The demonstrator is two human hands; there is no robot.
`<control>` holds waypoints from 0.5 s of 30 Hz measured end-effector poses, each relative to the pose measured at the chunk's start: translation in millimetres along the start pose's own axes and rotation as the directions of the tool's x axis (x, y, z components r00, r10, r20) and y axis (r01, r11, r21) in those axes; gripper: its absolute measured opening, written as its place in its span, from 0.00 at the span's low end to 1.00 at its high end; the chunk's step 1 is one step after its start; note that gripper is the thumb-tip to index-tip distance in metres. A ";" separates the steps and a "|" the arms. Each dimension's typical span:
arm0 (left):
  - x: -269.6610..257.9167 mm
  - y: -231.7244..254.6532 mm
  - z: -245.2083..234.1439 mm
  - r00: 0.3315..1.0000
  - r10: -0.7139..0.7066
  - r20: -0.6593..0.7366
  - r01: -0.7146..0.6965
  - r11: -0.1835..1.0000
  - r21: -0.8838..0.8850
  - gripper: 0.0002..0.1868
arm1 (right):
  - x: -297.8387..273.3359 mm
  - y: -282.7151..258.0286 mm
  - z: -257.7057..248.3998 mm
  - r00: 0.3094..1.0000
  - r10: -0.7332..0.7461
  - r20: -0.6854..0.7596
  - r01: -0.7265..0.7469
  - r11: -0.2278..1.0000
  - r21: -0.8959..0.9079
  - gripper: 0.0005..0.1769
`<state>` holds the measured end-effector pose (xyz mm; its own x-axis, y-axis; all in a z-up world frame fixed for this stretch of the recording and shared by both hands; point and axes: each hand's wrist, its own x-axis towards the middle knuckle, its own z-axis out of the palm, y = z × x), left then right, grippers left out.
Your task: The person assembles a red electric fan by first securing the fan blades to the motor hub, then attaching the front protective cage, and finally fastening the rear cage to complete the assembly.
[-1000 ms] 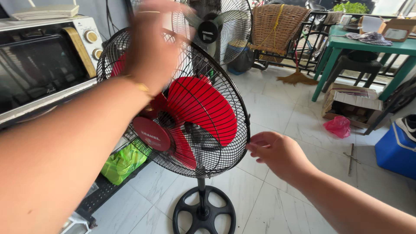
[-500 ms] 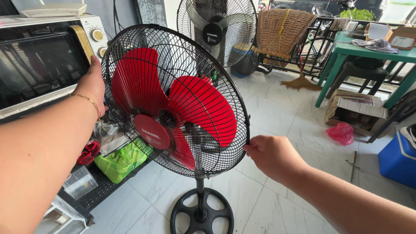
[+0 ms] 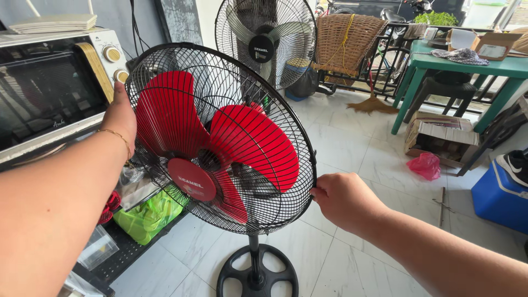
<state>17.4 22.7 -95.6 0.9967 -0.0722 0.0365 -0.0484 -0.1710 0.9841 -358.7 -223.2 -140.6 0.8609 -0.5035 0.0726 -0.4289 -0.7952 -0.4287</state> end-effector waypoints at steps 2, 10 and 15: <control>3.1 -5.1 2.1 1.000 0.012 -0.005 -0.012 1.000 -0.005 0.46 | -0.1 0.7 -0.4 0.999 0.042 0.021 -0.043 0.999 0.034 0.11; -6.3 -18.5 -1.2 0.999 0.044 -0.009 -0.045 0.997 -0.055 0.42 | 9.0 8.7 1.5 0.999 0.045 0.022 -0.046 0.998 0.045 0.10; -20.9 -8.6 -11.5 0.999 -0.050 0.022 0.049 0.999 0.022 0.43 | 6.6 12.3 5.2 0.999 0.029 -0.034 -0.026 0.996 0.086 0.11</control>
<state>-2.2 37.0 -102.8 0.9962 -0.0855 -0.0167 -0.0004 -0.1956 0.9807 -356.9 -234.5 -150.0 0.8382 -0.5378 0.0907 -0.4263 -0.7497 -0.5061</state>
